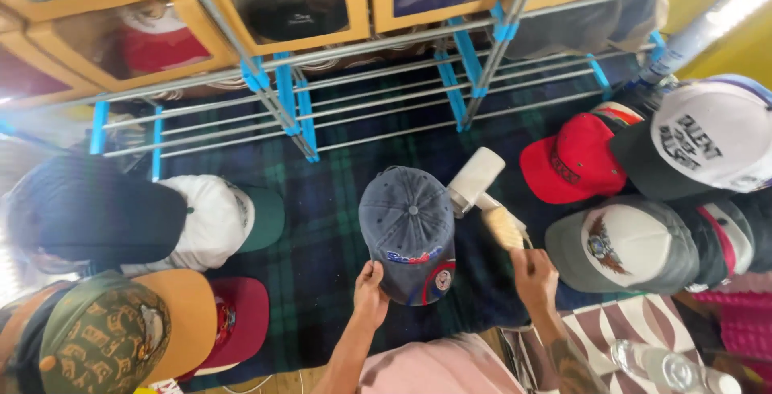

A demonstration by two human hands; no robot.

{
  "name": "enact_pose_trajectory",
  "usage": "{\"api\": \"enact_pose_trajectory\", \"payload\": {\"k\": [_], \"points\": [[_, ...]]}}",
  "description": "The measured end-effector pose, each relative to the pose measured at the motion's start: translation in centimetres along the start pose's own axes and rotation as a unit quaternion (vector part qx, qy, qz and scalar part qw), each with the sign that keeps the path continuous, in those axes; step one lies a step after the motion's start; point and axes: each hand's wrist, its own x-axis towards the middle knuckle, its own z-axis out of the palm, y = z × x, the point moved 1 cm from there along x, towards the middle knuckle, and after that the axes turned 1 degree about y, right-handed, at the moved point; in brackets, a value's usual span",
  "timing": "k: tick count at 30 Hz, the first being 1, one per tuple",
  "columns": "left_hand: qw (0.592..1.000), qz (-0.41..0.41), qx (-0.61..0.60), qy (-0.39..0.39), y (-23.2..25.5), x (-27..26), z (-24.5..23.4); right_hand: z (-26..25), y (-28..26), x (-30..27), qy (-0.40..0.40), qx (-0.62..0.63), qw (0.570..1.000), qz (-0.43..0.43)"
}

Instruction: Cleaning various baseball caps using a handheld brush and a hair dryer to remove dust and lint.

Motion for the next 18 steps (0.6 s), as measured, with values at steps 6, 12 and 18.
{"api": "enact_pose_trajectory", "payload": {"k": [6,12,18], "points": [[1.0,-0.016,0.003,0.025,0.5,-0.6,0.9,2.1,-13.0,4.1,-0.182,0.045,0.929,-0.32],[1.0,-0.006,-0.005,0.012,0.1,-0.3,0.8,-0.4,-13.0,14.3,-0.138,-0.177,0.961,-0.161],[1.0,-0.008,-0.005,0.019,0.3,-1.1,0.5,0.8,-7.0,9.4,-0.146,-0.169,0.969,-0.102]]}}
